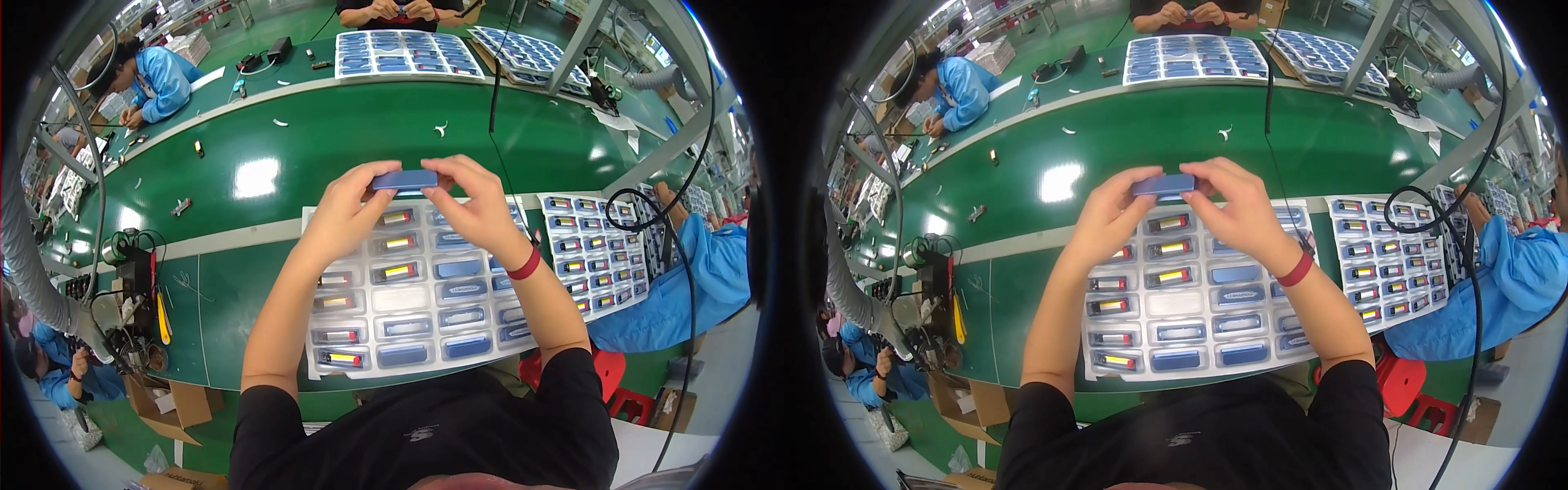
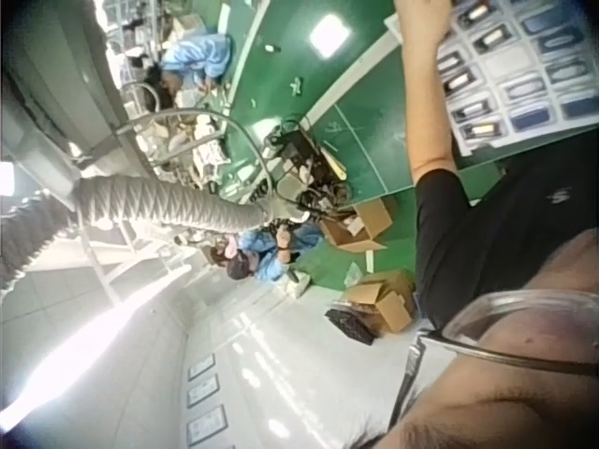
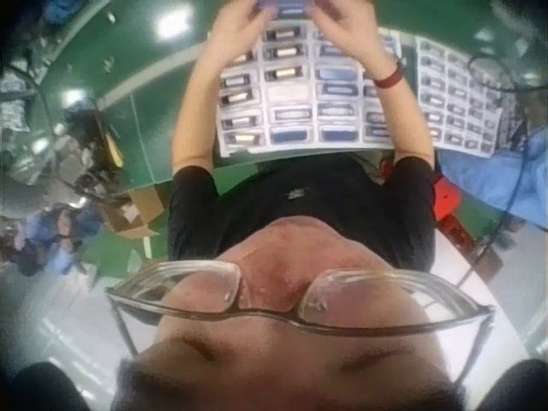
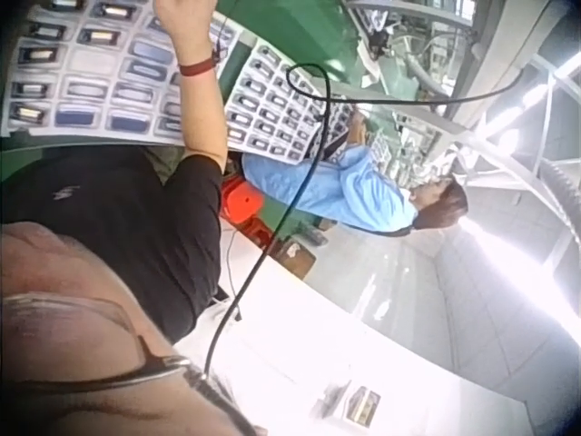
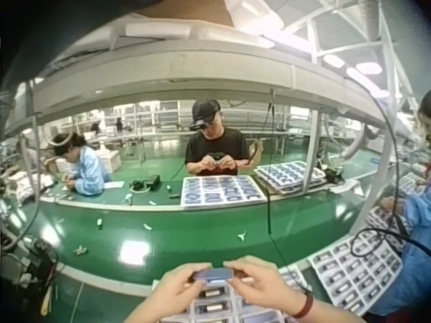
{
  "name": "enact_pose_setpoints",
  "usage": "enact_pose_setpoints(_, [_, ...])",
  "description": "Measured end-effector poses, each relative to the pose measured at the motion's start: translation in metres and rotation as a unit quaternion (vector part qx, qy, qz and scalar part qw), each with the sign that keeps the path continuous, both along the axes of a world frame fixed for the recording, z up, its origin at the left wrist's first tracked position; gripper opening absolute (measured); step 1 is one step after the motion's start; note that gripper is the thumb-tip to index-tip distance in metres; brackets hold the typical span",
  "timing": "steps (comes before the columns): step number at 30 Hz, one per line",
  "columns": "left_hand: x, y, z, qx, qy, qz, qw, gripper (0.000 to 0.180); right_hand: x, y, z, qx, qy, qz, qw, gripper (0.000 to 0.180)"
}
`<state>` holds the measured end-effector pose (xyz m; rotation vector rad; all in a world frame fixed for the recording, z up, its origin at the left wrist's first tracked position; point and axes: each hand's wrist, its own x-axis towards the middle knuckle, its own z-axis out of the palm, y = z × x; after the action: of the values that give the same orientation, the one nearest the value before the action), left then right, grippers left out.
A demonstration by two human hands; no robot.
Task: The person assembles electronic components by inserting small batteries into blue plastic casings by hand.
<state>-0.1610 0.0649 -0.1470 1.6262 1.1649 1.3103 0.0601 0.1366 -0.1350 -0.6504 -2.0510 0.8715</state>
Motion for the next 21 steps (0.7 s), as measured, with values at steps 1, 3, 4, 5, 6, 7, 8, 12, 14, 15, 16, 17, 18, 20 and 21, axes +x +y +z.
enact_pose_setpoints(1, [-0.004,0.001,0.002,0.079,0.118,0.036,0.989,0.036,0.001,-0.003,0.001,0.063,-0.007,0.0,0.998,0.038])
enact_pose_setpoints(3, [0.001,-0.002,0.002,0.155,0.164,0.052,0.973,0.035,0.002,-0.006,0.005,0.136,-0.01,-0.004,0.991,0.036])
enact_pose_setpoints(4, [0.006,-0.006,0.004,0.163,0.169,0.057,0.97,0.035,0.004,-0.009,0.006,0.207,-0.033,-0.016,0.978,0.035])
enact_pose_setpoints(5, [0.007,-0.008,0.007,0.17,0.17,0.055,0.969,0.035,0.003,-0.012,0.007,0.278,-0.056,-0.028,0.959,0.033])
enact_pose_setpoints(6, [0.006,-0.011,0.008,0.195,0.195,0.068,0.959,0.036,0.001,-0.016,0.006,0.294,-0.038,-0.031,0.955,0.035])
enact_pose_setpoints(7, [0.004,-0.013,0.009,0.22,0.22,0.081,0.947,0.037,0.0,-0.018,0.007,0.3,-0.037,-0.035,0.953,0.035])
enact_pose_setpoints(8, [0.002,-0.014,0.009,0.225,0.243,0.083,0.94,0.039,-0.001,-0.02,0.01,0.333,-0.034,-0.038,0.941,0.038])
enact_pose_setpoints(12, [0.007,-0.007,0.008,0.25,0.238,0.098,0.933,0.04,0.003,-0.015,0.015,0.336,-0.036,-0.041,0.94,0.042])
enact_pose_setpoints(14, [0.009,-0.004,0.009,0.246,0.208,0.091,0.942,0.04,0.009,-0.013,0.018,0.282,-0.032,-0.034,0.958,0.043])
enact_pose_setpoints(15, [0.014,-0.005,0.01,0.234,0.179,0.084,0.952,0.039,0.015,-0.011,0.015,0.25,-0.009,-0.019,0.968,0.043])
enact_pose_setpoints(16, [0.02,-0.003,0.009,0.228,0.159,0.094,0.956,0.037,0.018,-0.008,0.005,0.246,0.016,-0.016,0.969,0.043])
enact_pose_setpoints(17, [0.021,-0.005,0.006,0.22,0.14,0.098,0.96,0.036,0.014,-0.01,-0.001,0.22,0.061,-0.012,0.974,0.042])
enact_pose_setpoints(18, [0.024,-0.005,-0.005,0.173,0.089,0.114,0.974,0.035,0.012,-0.011,-0.006,0.197,0.085,-0.018,0.977,0.041])
enact_pose_setpoints(20, [0.007,-0.013,-0.009,0.177,0.022,0.118,0.977,0.033,-0.016,-0.021,0.001,0.18,0.146,-0.018,0.973,0.034])
enact_pose_setpoints(21, [-0.002,-0.015,-0.012,0.159,-0.031,0.128,0.979,0.033,-0.026,-0.025,0.009,0.168,0.159,-0.008,0.973,0.029])
